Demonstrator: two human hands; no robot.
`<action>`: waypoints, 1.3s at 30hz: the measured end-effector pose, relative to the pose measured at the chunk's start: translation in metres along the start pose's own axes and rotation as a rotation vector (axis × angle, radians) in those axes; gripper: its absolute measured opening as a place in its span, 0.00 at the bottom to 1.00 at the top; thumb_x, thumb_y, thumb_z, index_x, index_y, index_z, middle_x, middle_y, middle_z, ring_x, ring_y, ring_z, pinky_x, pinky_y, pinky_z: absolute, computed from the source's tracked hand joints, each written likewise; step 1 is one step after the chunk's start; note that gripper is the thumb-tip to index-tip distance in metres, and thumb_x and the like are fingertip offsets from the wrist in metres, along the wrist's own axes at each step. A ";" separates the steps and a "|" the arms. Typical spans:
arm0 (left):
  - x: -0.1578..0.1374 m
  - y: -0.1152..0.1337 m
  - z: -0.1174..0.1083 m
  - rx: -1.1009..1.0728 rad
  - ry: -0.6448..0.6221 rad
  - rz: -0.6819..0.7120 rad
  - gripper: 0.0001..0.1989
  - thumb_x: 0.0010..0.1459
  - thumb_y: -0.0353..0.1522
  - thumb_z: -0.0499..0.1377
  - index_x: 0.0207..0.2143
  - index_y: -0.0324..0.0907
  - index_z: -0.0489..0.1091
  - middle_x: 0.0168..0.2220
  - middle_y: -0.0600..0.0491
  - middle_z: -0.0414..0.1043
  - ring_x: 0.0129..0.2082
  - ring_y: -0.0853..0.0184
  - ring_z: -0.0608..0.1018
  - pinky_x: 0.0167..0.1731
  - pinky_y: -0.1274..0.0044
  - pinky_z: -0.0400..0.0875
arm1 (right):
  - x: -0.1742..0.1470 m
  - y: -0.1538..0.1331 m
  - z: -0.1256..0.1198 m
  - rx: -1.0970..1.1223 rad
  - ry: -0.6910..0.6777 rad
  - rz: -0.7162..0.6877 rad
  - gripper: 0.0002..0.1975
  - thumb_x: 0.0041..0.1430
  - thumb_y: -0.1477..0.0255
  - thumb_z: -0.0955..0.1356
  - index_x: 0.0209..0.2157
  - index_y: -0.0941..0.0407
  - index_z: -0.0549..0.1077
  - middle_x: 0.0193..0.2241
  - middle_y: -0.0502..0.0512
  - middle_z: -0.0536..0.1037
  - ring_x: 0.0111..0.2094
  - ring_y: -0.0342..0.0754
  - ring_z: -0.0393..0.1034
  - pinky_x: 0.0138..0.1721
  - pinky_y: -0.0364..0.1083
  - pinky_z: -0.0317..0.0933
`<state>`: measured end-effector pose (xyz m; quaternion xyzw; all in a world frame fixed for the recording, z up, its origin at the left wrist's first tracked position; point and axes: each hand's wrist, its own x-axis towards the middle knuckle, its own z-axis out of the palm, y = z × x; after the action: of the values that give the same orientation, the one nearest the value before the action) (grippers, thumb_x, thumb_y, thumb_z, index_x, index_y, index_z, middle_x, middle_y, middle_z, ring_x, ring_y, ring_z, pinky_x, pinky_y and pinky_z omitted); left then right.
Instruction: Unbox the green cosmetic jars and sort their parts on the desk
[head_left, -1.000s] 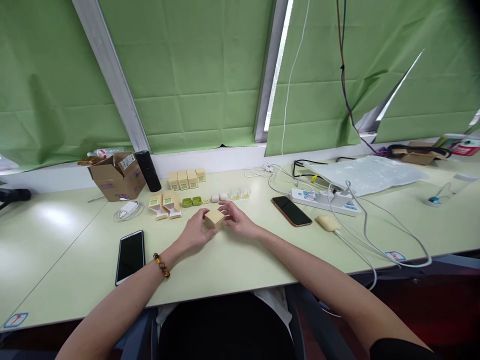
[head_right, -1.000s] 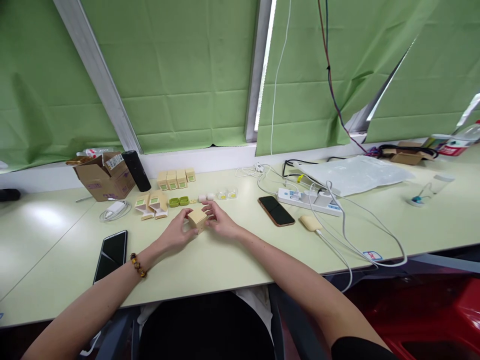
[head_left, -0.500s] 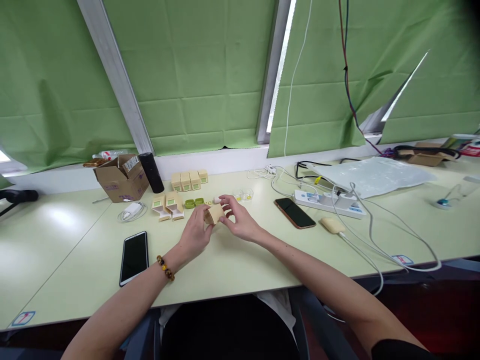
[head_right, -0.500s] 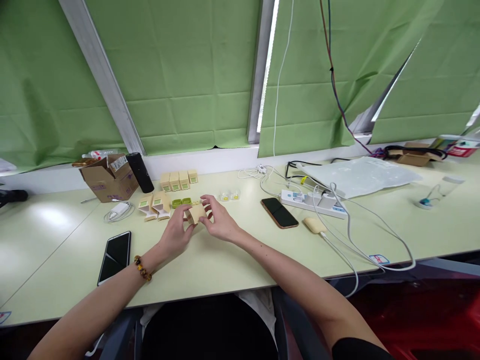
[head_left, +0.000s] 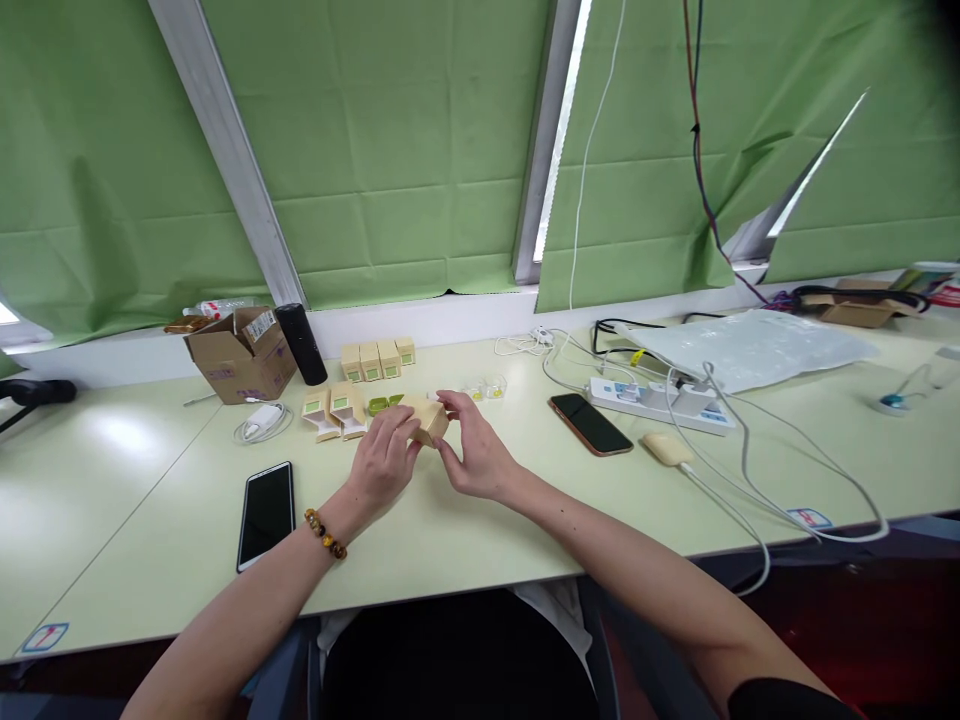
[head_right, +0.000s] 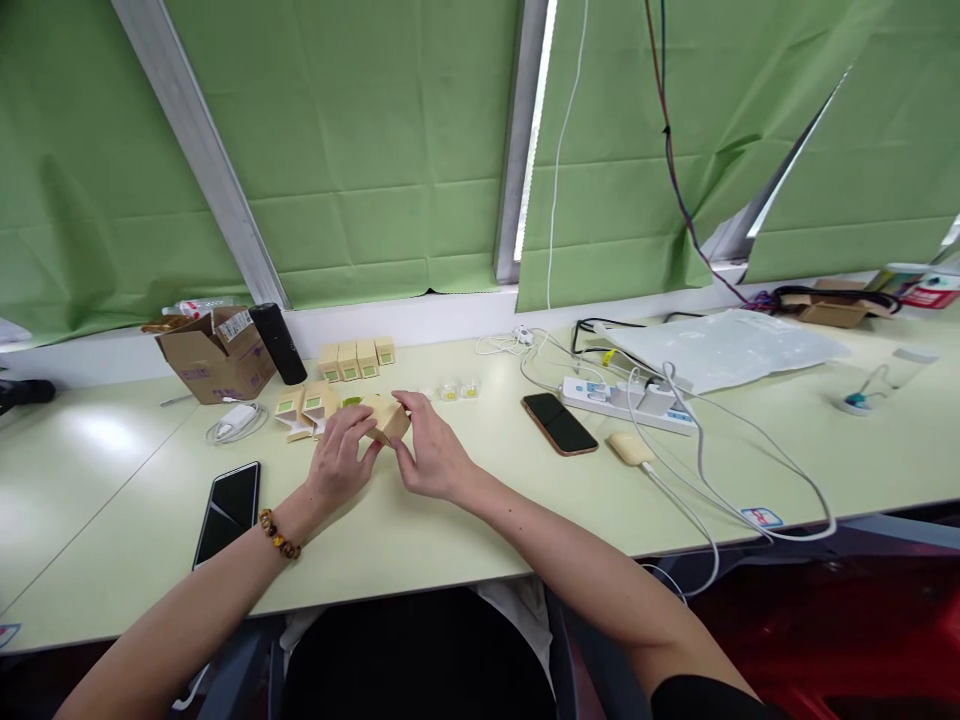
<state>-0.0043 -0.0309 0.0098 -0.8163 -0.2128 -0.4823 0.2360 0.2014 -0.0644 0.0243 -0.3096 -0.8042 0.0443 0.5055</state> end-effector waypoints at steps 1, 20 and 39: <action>0.000 0.000 -0.001 0.020 -0.012 0.014 0.21 0.65 0.24 0.61 0.58 0.41 0.63 0.52 0.39 0.74 0.55 0.52 0.78 0.51 0.58 0.80 | -0.001 0.000 0.000 -0.020 0.000 -0.006 0.36 0.65 0.76 0.66 0.70 0.52 0.49 0.60 0.69 0.65 0.57 0.62 0.67 0.55 0.64 0.72; -0.001 0.012 0.004 0.019 -0.215 -0.080 0.19 0.65 0.25 0.60 0.58 0.41 0.64 0.51 0.39 0.73 0.53 0.51 0.78 0.49 0.59 0.79 | -0.011 0.013 0.007 -0.087 -0.072 0.147 0.40 0.56 0.79 0.66 0.67 0.56 0.46 0.57 0.71 0.68 0.44 0.57 0.74 0.43 0.59 0.75; -0.006 0.005 0.011 -0.604 -0.387 -0.738 0.17 0.64 0.34 0.61 0.54 0.47 0.64 0.47 0.48 0.70 0.46 0.61 0.76 0.35 0.74 0.81 | -0.002 0.059 0.003 0.294 0.184 0.513 0.17 0.71 0.64 0.61 0.58 0.50 0.56 0.60 0.65 0.68 0.39 0.49 0.76 0.37 0.53 0.77</action>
<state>0.0034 -0.0292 -0.0014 -0.7929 -0.3777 -0.4134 -0.2402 0.2262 -0.0175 -0.0013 -0.4288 -0.6356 0.2581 0.5879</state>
